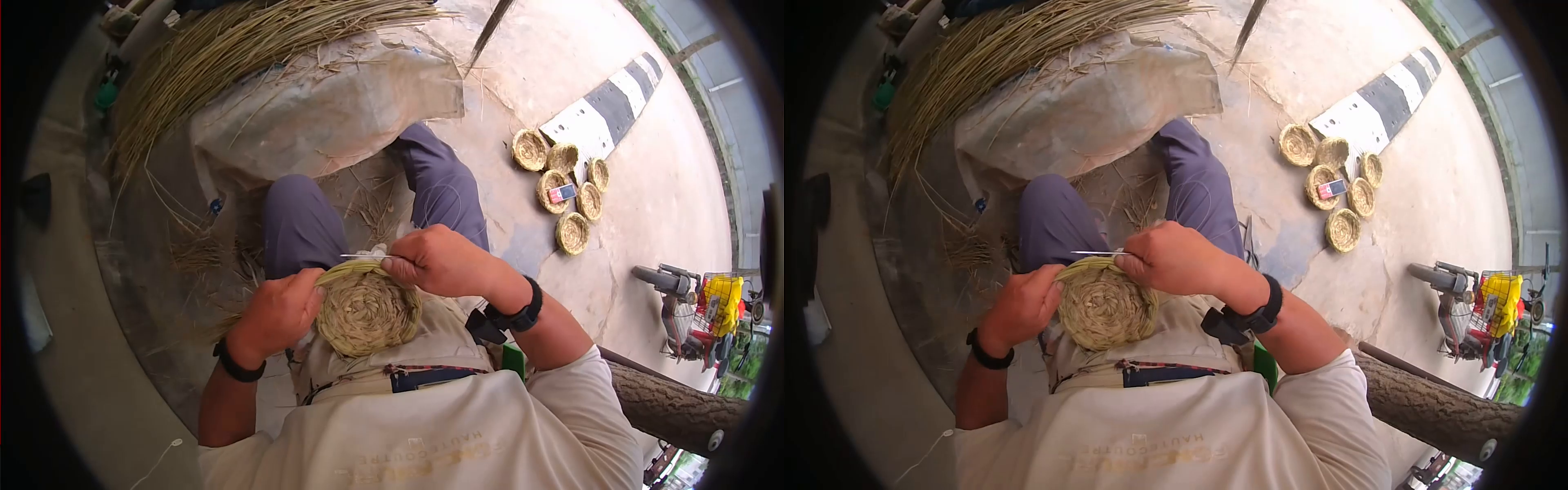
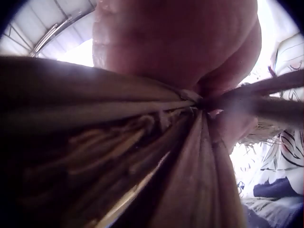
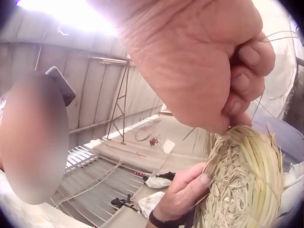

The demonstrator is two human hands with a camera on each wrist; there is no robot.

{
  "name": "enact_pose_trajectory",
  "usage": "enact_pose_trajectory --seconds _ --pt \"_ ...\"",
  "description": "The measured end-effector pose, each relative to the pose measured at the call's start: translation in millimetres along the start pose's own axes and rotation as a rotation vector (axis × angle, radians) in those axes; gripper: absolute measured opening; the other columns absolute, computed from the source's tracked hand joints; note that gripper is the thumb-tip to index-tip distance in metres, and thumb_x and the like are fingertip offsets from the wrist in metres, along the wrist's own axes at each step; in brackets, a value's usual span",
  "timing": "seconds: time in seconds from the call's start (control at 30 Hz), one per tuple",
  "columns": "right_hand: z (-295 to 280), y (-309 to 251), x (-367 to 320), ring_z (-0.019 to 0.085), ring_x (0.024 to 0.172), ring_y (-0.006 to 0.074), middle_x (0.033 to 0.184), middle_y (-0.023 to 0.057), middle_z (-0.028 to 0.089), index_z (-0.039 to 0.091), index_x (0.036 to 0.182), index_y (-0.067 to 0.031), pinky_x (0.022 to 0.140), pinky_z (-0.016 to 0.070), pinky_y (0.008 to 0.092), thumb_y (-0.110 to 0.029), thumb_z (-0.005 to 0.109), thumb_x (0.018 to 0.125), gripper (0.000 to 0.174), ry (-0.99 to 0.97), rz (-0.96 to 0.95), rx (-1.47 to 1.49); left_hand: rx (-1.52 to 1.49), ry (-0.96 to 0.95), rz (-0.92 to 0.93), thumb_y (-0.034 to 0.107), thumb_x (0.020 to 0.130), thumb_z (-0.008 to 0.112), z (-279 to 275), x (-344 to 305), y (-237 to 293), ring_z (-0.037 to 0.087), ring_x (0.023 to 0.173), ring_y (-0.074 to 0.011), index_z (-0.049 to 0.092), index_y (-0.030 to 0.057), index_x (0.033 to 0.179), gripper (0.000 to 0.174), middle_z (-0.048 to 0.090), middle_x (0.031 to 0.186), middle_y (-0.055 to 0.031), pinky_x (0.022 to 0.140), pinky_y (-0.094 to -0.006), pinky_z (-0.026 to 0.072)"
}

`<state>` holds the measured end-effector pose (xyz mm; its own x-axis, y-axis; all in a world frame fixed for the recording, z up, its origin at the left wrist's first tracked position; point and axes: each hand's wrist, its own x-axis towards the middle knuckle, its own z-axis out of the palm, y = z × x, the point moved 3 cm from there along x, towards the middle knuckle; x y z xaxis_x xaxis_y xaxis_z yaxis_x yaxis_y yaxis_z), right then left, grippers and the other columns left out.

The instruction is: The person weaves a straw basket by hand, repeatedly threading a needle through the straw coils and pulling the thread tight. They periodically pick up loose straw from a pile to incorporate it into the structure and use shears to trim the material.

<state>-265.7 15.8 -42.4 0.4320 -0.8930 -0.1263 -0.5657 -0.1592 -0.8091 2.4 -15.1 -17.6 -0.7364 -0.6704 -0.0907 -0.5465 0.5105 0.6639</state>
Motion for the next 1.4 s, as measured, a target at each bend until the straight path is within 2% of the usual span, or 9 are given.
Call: enact_pose_trajectory --seconds 0.13,0.23,0.37,0.43,0.5,0.8,0.97,1.1,1.4 --pt "-11 39 3 0.07 0.076 0.0257 0.08 0.0087 0.069 0.07 0.091 -0.0006 0.071 0.0559 0.0425 -0.032 0.059 0.11 0.039 0.338 0.121 0.398 -0.006 0.079 0.03 0.009 0.098 0.065 12 4 2 0.072 0.082 -0.0445 0.064 -0.0008 0.115 0.02 0.072 0.09 -0.0246 0.07 -0.0521 0.0569" --pt "-37 33 28 0.066 0.076 0.016 0.086 0.0012 0.068 0.073 0.099 -0.0003 0.075 0.0562 0.0357 -0.03 0.059 0.111 0.036 0.273 -0.013 1.67 0.044 0.054 0.048 0.008 0.097 0.065 8 11 9 0.072 0.081 -0.0443 0.064 -0.0021 0.115 0.021 0.072 0.089 -0.0255 0.069 -0.0524 0.057" --pt "-1 -66 59 0.069 0.085 0.0202 0.095 0.0052 0.069 0.07 0.112 0.0008 0.082 0.0567 0.0363 -0.023 0.059 0.111 0.026 0.069 -0.315 0.995 0.018 0.019 0.104 0.008 0.097 0.065 3 16 21 0.073 0.088 -0.0442 0.064 -0.0023 0.123 0.028 0.073 0.095 -0.0253 0.074 -0.0511 0.0585" --pt "24 -110 38 0.069 0.097 0.0295 0.104 0.0113 0.071 0.07 0.113 0.0007 0.088 0.0571 0.0388 -0.017 0.063 0.106 0.02 0.105 -0.925 0.276 -0.123 0.04 0.194 0.009 0.097 0.065 -5 14 16 0.073 0.092 -0.0444 0.064 -0.0024 0.127 0.032 0.074 0.1 -0.0256 0.078 -0.0502 0.0593" --pt "49 -105 20 0.067 0.11 0.0374 0.116 0.0176 0.071 0.071 0.112 0.0005 0.096 0.0555 0.0412 -0.013 0.064 0.104 0.017 -0.291 -0.81 0.059 -0.082 0.066 0.052 0.01 0.098 0.064 0 7 6 0.073 0.096 -0.0446 0.064 -0.0032 0.129 0.034 0.074 0.104 -0.0262 0.081 -0.0493 0.0594" --pt "54 -69 8 0.064 0.124 0.0404 0.126 0.0237 0.07 0.068 0.119 0.0056 0.104 0.0536 0.0466 -0.013 0.06 0.107 0.023 -0.368 -0.597 0.55 -0.173 0.053 -0.113 0.015 0.098 0.067 5 18 4 0.073 0.089 -0.046 0.07 -0.0044 0.11 0.023 0.073 0.092 -0.0268 0.075 -0.0477 0.0586" --pt "-10 -37 -24 0.068 0.119 0.034 0.127 0.022 0.07 0.069 0.122 0.0021 0.099 0.0564 0.0415 -0.011 0.057 0.109 0.022 0.108 -0.617 0.055 -0.11 0.168 -0.246 0.015 0.097 0.069 10 15 -10 0.072 0.083 -0.0463 0.07 -0.0016 0.099 0.017 0.07 0.084 -0.0267 0.067 -0.0482 0.0561" --pt "-109 38 -102 0.065 0.076 0.0128 0.11 0.0094 0.074 0.068 0.126 -0.0003 0.067 0.0562 0.0282 -0.017 0.056 0.11 0.026 0.541 0.361 0.185 -0.063 0.337 -0.318 0.013 0.099 0.067 -13 8 -26 0.071 0.082 -0.0475 0.07 -0.0016 0.101 0.015 0.07 0.085 -0.0277 0.067 -0.0478 0.0557" --pt "-162 91 -219 0.045 0.055 -0.0015 0.087 -0.0018 0.067 0.066 0.137 0.0013 0.046 0.0306 0.0172 -0.023 0.06 0.112 0.036 0.957 0.429 0.331 0.16 0.593 -0.372 0.015 0.103 0.064 -68 -7 -63 0.074 0.087 -0.044 0.07 -0.0025 0.109 0.019 0.073 0.093 -0.0259 0.073 -0.046 0.057"
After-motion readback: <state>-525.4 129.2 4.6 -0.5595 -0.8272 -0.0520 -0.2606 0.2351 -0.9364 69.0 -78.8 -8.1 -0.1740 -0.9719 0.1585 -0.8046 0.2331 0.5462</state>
